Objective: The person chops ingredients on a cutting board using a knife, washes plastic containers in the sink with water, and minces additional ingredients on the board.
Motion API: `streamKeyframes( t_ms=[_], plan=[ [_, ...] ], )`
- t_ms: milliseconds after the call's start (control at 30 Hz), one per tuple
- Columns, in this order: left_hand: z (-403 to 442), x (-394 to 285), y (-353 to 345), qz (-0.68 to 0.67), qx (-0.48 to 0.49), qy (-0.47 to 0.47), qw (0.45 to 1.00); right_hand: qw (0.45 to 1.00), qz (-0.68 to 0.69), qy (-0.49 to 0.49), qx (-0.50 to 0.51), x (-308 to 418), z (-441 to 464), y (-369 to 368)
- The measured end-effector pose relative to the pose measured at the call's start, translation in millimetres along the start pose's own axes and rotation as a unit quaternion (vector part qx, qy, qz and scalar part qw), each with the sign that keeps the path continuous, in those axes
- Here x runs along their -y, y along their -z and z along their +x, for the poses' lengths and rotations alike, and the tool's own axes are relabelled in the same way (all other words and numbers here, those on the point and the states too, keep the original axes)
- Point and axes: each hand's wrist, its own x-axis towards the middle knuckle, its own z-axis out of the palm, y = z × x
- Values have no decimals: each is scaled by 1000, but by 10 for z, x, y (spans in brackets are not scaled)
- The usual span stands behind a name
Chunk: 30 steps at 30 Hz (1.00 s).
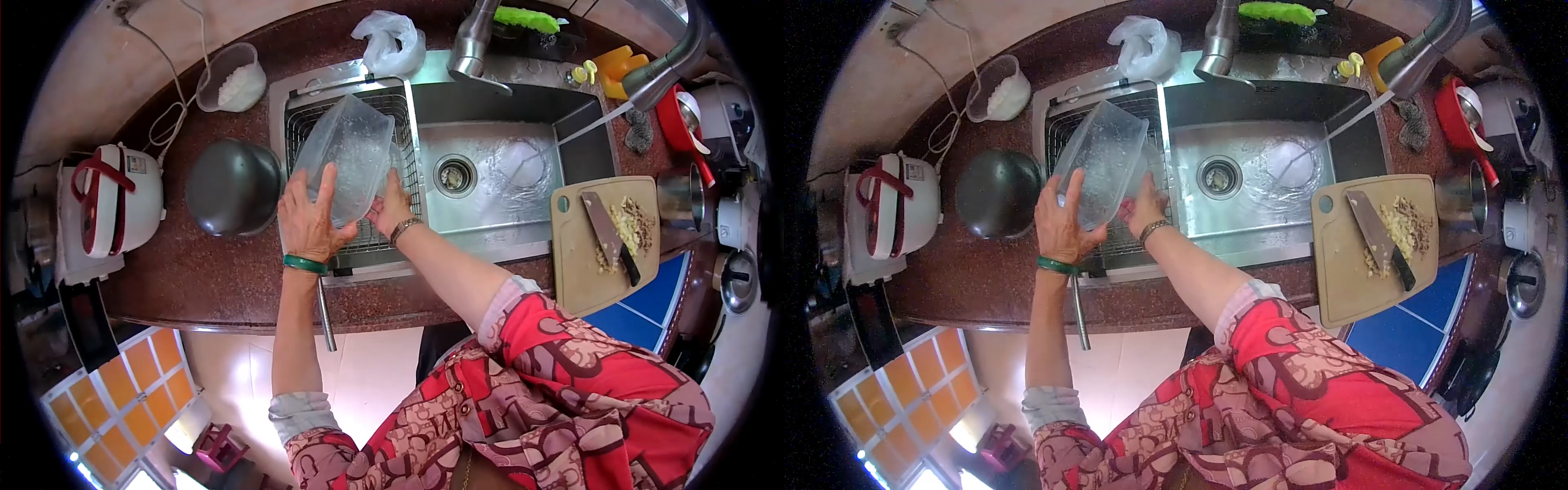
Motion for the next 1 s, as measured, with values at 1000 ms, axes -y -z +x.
streamKeyframes(
  t_ms=[1000],
  plan=[
    [-146, -212, 1, 69, 109, -95, 987, 663, -562, 455, 195, 1718, -2035, 1683]
  ],
)
